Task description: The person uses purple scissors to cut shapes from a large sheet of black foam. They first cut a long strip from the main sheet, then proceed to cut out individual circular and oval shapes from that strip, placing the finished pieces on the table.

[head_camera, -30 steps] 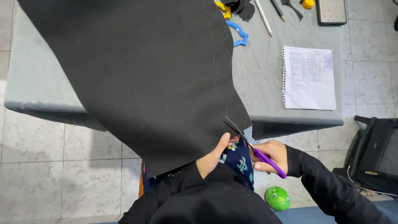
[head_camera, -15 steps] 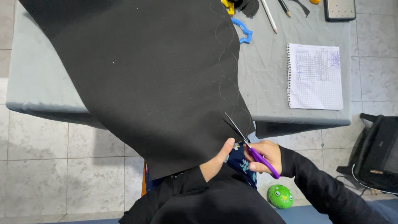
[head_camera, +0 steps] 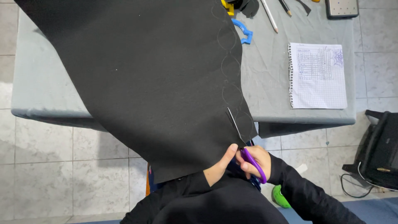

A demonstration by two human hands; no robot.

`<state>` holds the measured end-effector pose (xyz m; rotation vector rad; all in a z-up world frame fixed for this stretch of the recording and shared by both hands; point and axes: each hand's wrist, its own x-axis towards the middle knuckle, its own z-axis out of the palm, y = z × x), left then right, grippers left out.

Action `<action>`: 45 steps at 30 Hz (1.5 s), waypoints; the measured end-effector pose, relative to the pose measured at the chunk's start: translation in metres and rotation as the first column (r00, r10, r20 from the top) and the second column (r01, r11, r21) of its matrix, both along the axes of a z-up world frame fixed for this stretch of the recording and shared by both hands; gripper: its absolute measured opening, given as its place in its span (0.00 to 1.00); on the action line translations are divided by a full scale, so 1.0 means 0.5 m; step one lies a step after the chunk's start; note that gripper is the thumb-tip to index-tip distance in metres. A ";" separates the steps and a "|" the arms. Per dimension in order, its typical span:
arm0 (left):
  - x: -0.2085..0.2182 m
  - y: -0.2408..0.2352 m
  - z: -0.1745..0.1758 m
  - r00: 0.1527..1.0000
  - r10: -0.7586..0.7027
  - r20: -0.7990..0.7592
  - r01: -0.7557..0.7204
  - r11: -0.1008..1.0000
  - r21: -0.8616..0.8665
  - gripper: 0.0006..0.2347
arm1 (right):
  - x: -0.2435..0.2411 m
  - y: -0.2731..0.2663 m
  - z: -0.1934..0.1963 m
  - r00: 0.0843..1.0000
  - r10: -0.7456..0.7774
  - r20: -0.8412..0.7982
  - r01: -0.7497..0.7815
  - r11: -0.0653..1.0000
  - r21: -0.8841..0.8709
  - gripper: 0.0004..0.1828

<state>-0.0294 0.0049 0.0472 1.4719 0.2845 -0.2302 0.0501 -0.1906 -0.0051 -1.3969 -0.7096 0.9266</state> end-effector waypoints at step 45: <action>-0.106 0.222 0.064 0.562 -0.672 0.483 0.804 0.581 -0.128 0.36 | 0.055 0.050 0.065 0.966 0.146 0.214 -0.068 0.940 -0.335 0.25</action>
